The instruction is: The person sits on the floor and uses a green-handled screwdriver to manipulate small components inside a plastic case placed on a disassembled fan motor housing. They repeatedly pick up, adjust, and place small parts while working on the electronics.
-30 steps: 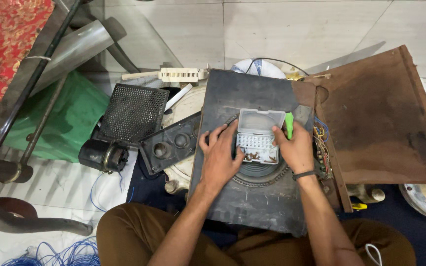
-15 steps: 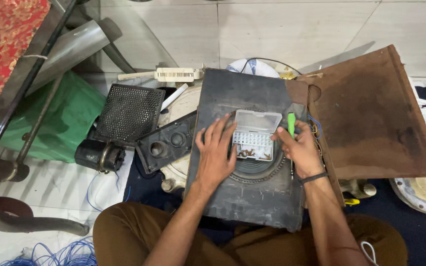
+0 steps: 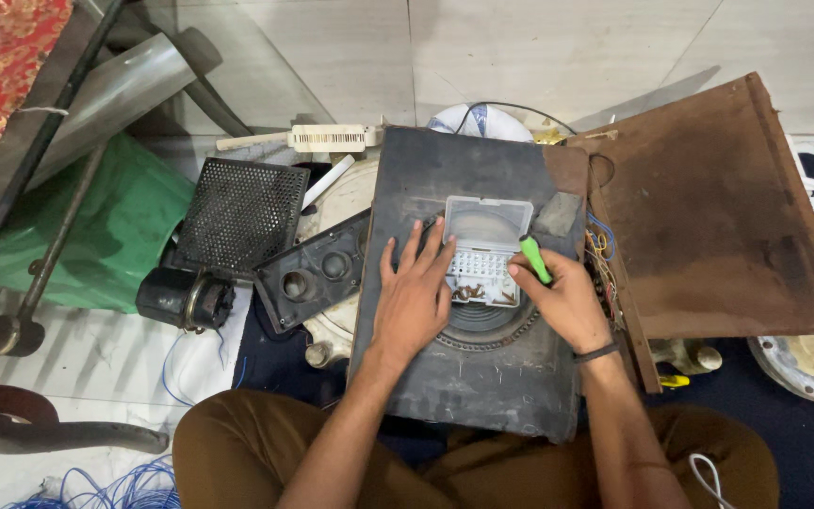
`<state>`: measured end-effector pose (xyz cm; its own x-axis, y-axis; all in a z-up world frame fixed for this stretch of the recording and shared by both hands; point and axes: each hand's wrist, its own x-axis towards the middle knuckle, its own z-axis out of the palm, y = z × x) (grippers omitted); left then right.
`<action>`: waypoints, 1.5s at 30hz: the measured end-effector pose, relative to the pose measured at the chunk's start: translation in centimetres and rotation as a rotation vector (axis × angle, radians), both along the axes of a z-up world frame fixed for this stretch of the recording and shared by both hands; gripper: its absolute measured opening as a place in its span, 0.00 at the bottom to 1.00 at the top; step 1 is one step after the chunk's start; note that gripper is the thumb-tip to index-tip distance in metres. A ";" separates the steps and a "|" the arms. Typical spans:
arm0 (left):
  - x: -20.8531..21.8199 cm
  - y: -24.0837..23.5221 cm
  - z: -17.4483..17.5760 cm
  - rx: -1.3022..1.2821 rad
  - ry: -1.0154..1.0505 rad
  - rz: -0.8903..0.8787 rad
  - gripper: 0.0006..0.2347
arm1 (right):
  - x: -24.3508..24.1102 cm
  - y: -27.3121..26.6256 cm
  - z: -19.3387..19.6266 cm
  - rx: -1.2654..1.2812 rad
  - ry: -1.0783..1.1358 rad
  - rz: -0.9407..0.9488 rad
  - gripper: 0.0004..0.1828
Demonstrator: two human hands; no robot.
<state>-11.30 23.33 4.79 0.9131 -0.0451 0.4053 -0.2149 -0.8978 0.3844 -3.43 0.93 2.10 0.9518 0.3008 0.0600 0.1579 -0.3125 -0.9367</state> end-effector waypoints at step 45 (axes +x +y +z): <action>0.6 0.1 -0.8 -0.164 0.007 0.052 0.19 | -0.7 1.0 3.3 -0.410 -0.047 0.022 0.12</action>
